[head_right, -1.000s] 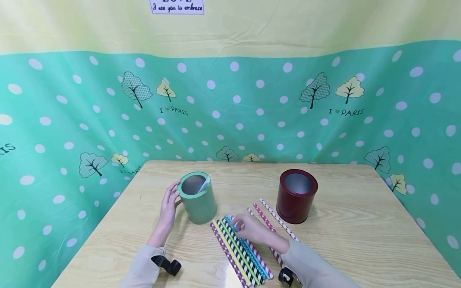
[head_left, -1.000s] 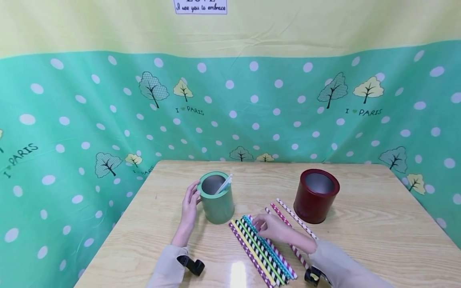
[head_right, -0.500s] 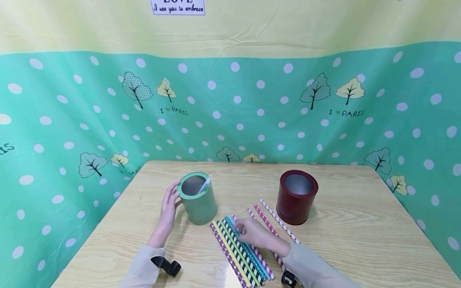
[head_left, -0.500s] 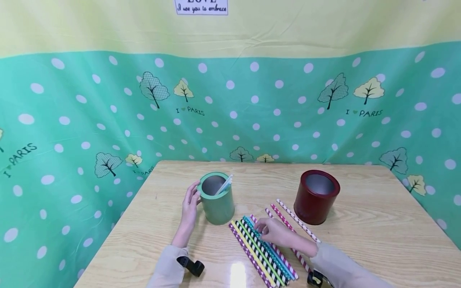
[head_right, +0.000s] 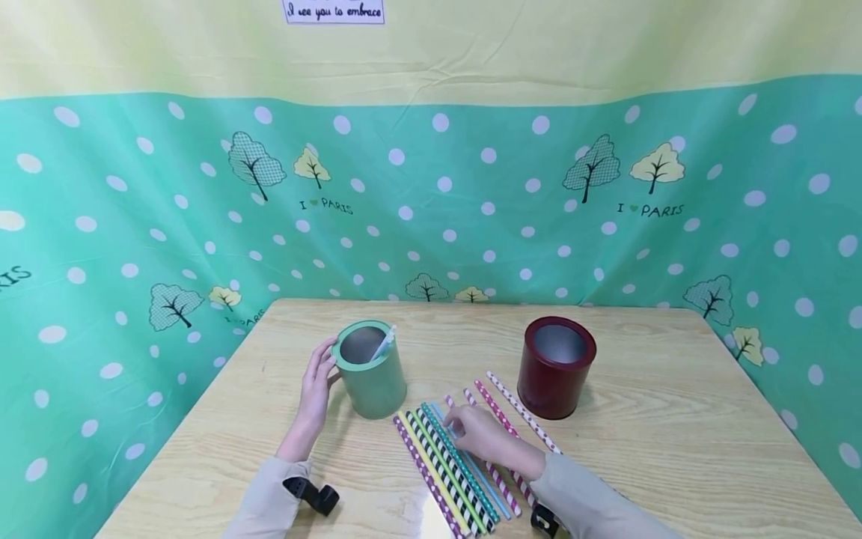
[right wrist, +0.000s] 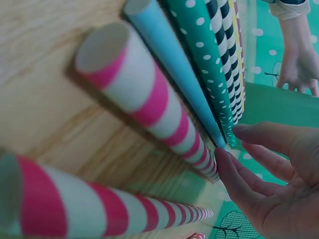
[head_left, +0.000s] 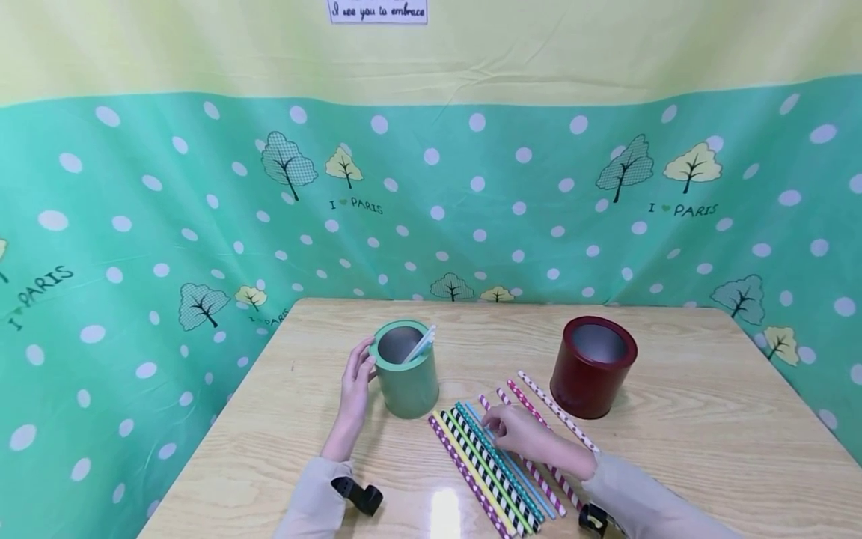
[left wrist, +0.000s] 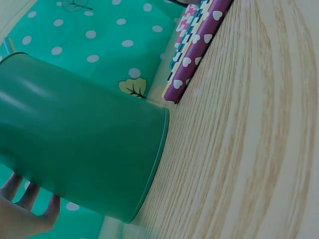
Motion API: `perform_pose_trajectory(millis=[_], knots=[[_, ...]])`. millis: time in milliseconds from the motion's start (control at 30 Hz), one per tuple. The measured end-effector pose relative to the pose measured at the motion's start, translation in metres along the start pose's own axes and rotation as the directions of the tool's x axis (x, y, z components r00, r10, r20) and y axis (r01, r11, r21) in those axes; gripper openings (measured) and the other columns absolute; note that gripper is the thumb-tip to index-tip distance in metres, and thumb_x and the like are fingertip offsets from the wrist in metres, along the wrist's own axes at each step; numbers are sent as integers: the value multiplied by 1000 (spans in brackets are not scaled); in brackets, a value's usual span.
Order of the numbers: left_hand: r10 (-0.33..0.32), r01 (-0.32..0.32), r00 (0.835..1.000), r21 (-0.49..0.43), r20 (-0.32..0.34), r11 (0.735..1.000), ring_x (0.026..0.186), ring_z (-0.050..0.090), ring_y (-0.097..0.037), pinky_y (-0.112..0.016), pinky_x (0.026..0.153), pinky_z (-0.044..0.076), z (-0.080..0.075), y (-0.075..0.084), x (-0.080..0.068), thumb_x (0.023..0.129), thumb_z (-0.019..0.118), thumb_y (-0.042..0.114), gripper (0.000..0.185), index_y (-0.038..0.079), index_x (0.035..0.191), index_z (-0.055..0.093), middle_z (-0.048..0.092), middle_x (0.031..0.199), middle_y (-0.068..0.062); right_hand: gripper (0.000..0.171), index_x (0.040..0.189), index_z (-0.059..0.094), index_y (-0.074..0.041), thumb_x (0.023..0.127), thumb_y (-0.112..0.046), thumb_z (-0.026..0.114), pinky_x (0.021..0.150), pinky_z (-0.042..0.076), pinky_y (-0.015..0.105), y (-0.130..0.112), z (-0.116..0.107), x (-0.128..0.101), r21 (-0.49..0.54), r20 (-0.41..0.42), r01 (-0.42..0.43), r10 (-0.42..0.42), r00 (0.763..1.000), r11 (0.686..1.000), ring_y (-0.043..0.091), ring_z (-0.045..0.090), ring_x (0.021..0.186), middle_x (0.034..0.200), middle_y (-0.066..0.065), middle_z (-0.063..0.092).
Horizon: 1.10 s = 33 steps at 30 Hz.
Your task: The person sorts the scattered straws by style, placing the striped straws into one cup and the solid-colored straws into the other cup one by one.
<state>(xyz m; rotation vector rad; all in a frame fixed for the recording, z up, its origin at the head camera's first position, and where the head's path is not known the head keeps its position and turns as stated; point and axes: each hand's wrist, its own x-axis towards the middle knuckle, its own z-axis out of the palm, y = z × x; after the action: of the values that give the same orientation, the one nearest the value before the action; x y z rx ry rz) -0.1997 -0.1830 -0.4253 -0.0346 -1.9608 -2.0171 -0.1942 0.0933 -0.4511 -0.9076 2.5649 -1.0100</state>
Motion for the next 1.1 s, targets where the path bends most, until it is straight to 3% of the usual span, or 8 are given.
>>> perform_pose_trajectory(millis=[167,567,933,1100], knots=[[-3,3,1000,1,1,1000,117,37,-33,-43,90,33,2,5,-2,94,35,8,36,0,129,37,40,130,-20,27,95,62,1,68,7,65,60,45,22,2,0,0,0,28,-19,19,999,1000,13,54,70,83,5,61],[13,-13,1000,2,-4,1000,115,41,-25,-43,89,35,-3,-18,5,93,40,17,37,7,129,40,43,129,-15,25,90,63,-2,67,7,64,49,38,19,9,2,1,62,35,-33,31,999,998,6,44,55,64,-2,52],[8,-8,1000,9,-18,1000,110,44,-18,-40,87,36,-2,-17,3,93,41,17,36,7,128,41,45,127,-15,26,89,61,-5,66,6,62,43,35,18,8,2,-1,55,30,-53,51,998,997,5,43,48,58,-4,51],[13,-12,1000,12,-19,1000,109,45,-15,-40,87,36,-2,-16,3,94,40,17,37,6,129,40,44,128,-16,26,91,60,-1,66,8,59,43,34,18,5,-5,-1,95,-17,-44,46,999,995,5,42,49,60,-2,50]])
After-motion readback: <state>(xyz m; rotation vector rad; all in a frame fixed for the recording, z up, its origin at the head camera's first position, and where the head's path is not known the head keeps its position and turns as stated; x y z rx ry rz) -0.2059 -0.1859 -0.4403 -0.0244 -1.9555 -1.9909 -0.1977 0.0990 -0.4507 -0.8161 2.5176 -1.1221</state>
